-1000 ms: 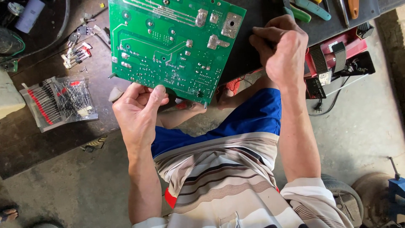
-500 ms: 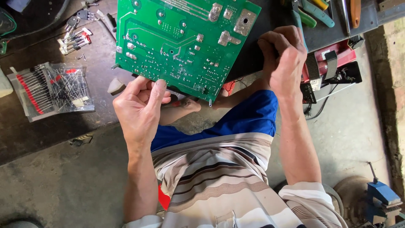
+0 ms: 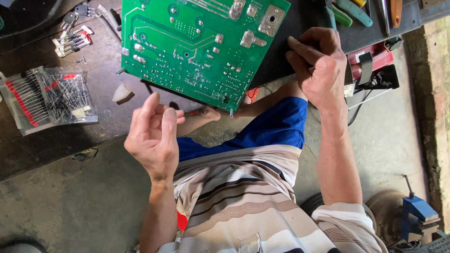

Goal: The person uses pliers to trim components on a green circuit board held in their hands. They then handle a small plastic bag containing electronic parts, opening it and manipulating its contents while seated.

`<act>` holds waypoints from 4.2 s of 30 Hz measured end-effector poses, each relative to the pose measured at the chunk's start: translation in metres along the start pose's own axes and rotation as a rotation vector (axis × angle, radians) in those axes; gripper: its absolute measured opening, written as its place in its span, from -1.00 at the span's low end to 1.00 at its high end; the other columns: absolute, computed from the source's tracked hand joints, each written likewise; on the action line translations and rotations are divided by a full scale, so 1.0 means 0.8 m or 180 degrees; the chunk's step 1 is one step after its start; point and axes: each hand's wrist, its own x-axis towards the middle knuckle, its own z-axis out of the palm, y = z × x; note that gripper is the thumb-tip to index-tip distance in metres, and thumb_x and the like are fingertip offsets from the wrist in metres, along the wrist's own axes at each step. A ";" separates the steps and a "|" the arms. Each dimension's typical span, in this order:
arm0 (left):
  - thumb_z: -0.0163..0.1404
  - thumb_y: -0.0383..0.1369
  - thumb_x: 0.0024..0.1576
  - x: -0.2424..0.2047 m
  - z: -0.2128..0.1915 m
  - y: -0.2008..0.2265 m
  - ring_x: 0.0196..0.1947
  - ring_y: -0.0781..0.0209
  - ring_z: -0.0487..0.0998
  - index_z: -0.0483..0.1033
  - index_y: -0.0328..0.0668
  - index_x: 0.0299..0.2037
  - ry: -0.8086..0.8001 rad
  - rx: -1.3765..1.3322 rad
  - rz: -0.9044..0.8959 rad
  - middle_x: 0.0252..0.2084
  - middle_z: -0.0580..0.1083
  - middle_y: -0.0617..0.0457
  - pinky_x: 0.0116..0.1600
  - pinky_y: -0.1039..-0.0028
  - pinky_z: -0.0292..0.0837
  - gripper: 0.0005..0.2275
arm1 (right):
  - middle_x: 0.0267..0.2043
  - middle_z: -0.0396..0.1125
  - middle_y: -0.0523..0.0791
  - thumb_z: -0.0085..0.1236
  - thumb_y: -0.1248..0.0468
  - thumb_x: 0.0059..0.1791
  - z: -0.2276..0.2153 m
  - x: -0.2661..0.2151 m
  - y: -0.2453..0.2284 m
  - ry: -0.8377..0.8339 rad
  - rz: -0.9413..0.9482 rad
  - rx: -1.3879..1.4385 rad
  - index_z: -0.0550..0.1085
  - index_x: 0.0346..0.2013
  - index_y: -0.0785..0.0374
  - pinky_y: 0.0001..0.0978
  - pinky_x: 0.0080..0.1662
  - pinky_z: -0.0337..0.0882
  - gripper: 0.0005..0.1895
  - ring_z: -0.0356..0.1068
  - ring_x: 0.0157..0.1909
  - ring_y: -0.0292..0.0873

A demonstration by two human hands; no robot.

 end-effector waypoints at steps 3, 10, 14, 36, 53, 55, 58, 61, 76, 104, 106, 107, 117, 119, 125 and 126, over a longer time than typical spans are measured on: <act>0.03 -0.58 0.29 -0.032 0.001 -0.016 -0.38 0.12 0.65 0.49 -0.48 0.11 0.0267 0.0465 0.0498 -0.23 0.50 -0.16 -0.18 0.43 0.67 -0.79 | -0.04 0.30 0.07 0.37 0.57 0.15 0.004 -0.004 -0.002 0.0204 -0.0159 -0.0014 0.63 0.03 0.54 -0.11 -0.02 0.37 -0.84 0.28 -0.02 0.11; 0.10 -0.52 0.20 -0.113 0.020 -0.079 -0.38 0.25 0.57 0.61 -0.38 -0.09 -0.0002 0.0497 -0.0412 -0.32 0.55 -0.06 -0.23 0.52 0.57 -0.87 | -0.05 0.33 0.09 0.27 0.58 0.14 0.008 -0.011 -0.007 0.0276 -0.0403 0.0085 0.61 -0.02 0.57 -0.09 -0.01 0.43 -0.88 0.29 0.02 0.16; 0.08 -0.44 0.19 -0.135 0.039 -0.100 -0.43 0.33 0.60 0.64 -0.41 -0.07 -0.0596 0.0062 -0.1276 -0.38 0.62 -0.04 -0.26 0.58 0.57 -0.81 | 0.02 0.29 0.09 0.27 0.42 0.16 0.006 -0.024 0.007 0.0048 -0.0679 0.0053 0.59 0.05 0.59 0.01 0.06 0.44 -0.77 0.26 0.06 0.21; 0.11 -0.52 0.20 -0.157 0.089 -0.135 -0.37 0.22 0.65 0.61 -0.48 0.01 -0.1028 -0.0853 -0.1497 -0.36 0.53 -0.13 -0.24 0.50 0.64 -0.79 | -0.36 0.43 0.03 0.35 0.62 0.03 0.037 -0.033 0.014 0.1072 -0.1027 0.0422 0.68 -0.43 0.39 -0.12 -0.25 0.50 -0.81 0.36 -0.36 0.04; 0.15 -0.55 0.18 -0.121 0.000 -0.038 -0.20 0.23 0.59 0.55 -0.50 0.02 -0.0271 -0.1734 -0.0680 -0.21 0.49 -0.16 -0.05 0.39 0.62 -0.77 | -0.54 0.30 0.16 0.26 0.47 -0.07 0.138 -0.107 -0.195 0.0416 0.1412 0.4965 0.46 -0.48 0.59 -0.19 -0.34 0.44 -0.81 0.33 -0.49 0.04; 0.15 -0.57 0.17 -0.125 -0.012 -0.042 -0.21 0.23 0.59 0.55 -0.51 0.01 -0.0188 -0.1655 -0.0667 -0.21 0.48 -0.16 -0.06 0.40 0.62 -0.78 | -0.55 0.29 0.17 0.25 0.48 -0.07 0.151 -0.113 -0.201 0.0286 0.1452 0.5043 0.46 -0.48 0.60 -0.18 -0.35 0.43 -0.82 0.32 -0.49 0.05; 0.17 -0.57 0.16 -0.128 -0.023 -0.044 -0.22 0.24 0.59 0.55 -0.52 -0.02 -0.0080 -0.1510 -0.0618 -0.23 0.47 -0.14 -0.06 0.43 0.61 -0.78 | -0.56 0.26 0.17 0.23 0.48 -0.05 0.164 -0.118 -0.206 0.0065 0.1545 0.5154 0.45 -0.47 0.60 -0.21 -0.36 0.42 -0.81 0.30 -0.49 0.04; 0.18 -0.57 0.15 -0.132 -0.030 -0.048 -0.23 0.27 0.58 0.56 -0.51 -0.04 0.0009 -0.1412 -0.0605 -0.23 0.47 -0.13 -0.07 0.46 0.60 -0.79 | -0.56 0.26 0.17 0.20 0.46 -0.02 0.178 -0.127 -0.206 -0.0072 0.1649 0.5277 0.44 -0.47 0.58 -0.24 -0.37 0.42 -0.80 0.29 -0.49 0.02; 0.18 -0.54 0.14 -0.126 -0.070 -0.062 -0.33 0.10 0.64 0.66 -0.35 -0.06 -0.0520 -0.0501 0.0113 -0.24 0.55 -0.11 -0.21 0.40 0.62 -0.82 | -0.52 0.35 0.07 0.21 0.45 0.01 0.165 -0.136 -0.208 -0.1254 0.2270 0.5022 0.51 -0.51 0.50 -0.40 -0.33 0.44 -0.79 0.33 -0.42 -0.21; -0.09 -0.44 0.26 -0.124 -0.027 -0.028 -0.42 0.38 0.18 0.37 -0.21 -0.32 -0.0183 -0.2680 -0.1470 -0.39 0.21 0.04 -0.39 0.53 0.26 -0.90 | -0.50 0.47 0.10 0.31 0.37 -0.04 0.143 -0.132 -0.210 -0.1659 0.2800 0.5270 0.61 -0.39 0.52 -0.38 -0.40 0.62 -0.83 0.51 -0.43 -0.17; -0.09 -0.44 0.26 -0.131 -0.029 -0.035 -0.42 0.36 0.18 0.34 -0.22 -0.30 -0.0131 -0.3237 -0.1844 -0.40 0.17 0.06 -0.39 0.52 0.23 -0.91 | -0.49 0.47 0.13 0.27 0.42 -0.03 0.139 -0.125 -0.212 -0.1624 0.2799 0.5251 0.60 -0.36 0.55 -0.36 -0.40 0.62 -0.85 0.52 -0.43 -0.15; -0.08 -0.43 0.27 -0.134 -0.030 -0.039 -0.43 0.35 0.18 0.31 -0.23 -0.28 -0.0078 -0.3806 -0.2227 -0.41 0.14 0.07 -0.39 0.51 0.20 -0.91 | -0.48 0.46 0.15 0.23 0.46 -0.02 0.137 -0.122 -0.213 -0.1586 0.2807 0.5220 0.60 -0.32 0.58 -0.35 -0.41 0.63 -0.87 0.53 -0.43 -0.12; -0.13 -0.40 0.31 -0.155 -0.032 -0.061 -0.32 0.32 0.42 0.26 -0.21 -0.17 0.0177 -0.4250 -0.3033 -0.33 0.24 0.07 -0.11 0.53 0.44 -0.92 | -0.42 0.48 0.11 0.29 0.51 -0.05 0.142 -0.117 -0.223 -0.1240 0.2912 0.4419 0.49 -0.08 0.54 -0.51 -0.47 0.56 -0.74 0.54 -0.47 -0.17; -0.10 -0.40 0.29 -0.164 -0.029 -0.073 -0.35 0.33 0.40 0.28 -0.21 -0.21 0.0012 -0.4416 -0.2953 -0.36 0.25 0.10 -0.14 0.53 0.37 -0.92 | -0.44 0.45 0.12 0.34 0.59 -0.09 0.133 -0.101 -0.228 -0.1102 0.2352 0.3870 0.57 -0.22 0.54 -0.38 -0.47 0.58 -0.83 0.56 -0.48 -0.11; -0.16 -0.40 0.35 -0.179 -0.035 -0.091 -0.30 0.25 0.42 0.28 -0.24 -0.21 0.0132 -0.4883 -0.3166 -0.35 0.27 0.08 -0.08 0.42 0.41 -0.89 | -0.51 0.46 -0.04 0.40 0.54 -0.11 0.141 -0.100 -0.222 -0.1129 0.1889 0.3479 0.66 -0.24 0.33 -0.54 -0.47 0.53 -0.82 0.52 -0.54 -0.26; -0.16 -0.40 0.35 -0.164 -0.037 -0.081 -0.30 0.25 0.42 0.28 -0.24 -0.21 0.0118 -0.4867 -0.3124 -0.35 0.27 0.08 -0.08 0.42 0.41 -0.89 | -0.51 0.46 -0.04 0.40 0.54 -0.11 0.148 -0.093 -0.223 -0.1116 0.1848 0.3501 0.66 -0.24 0.33 -0.54 -0.47 0.53 -0.82 0.52 -0.54 -0.26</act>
